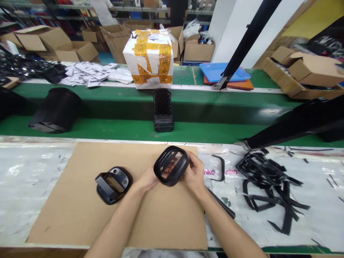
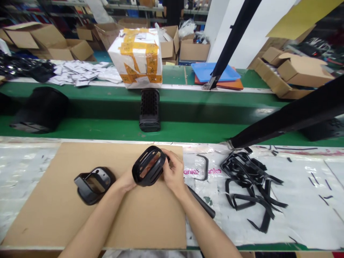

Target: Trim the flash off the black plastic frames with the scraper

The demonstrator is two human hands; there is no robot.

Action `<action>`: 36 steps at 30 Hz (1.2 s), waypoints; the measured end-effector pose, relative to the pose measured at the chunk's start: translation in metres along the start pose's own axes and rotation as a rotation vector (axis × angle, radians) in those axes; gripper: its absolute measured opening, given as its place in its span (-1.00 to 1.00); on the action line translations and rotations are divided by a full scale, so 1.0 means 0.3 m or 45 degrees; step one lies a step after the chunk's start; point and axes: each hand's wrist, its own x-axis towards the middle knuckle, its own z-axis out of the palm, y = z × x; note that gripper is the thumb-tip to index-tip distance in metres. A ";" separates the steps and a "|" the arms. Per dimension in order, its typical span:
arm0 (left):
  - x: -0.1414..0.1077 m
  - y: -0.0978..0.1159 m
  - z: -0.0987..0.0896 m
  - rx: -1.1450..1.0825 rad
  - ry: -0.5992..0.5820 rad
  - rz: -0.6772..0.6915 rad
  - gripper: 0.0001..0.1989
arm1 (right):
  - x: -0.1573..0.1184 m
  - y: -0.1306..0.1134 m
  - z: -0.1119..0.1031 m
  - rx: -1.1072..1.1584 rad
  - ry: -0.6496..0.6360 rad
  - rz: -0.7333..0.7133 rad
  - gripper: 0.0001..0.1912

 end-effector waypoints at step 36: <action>-0.008 -0.029 -0.047 1.146 0.317 1.199 -0.72 | 0.018 -0.042 0.003 -0.148 -0.195 -0.150 -0.76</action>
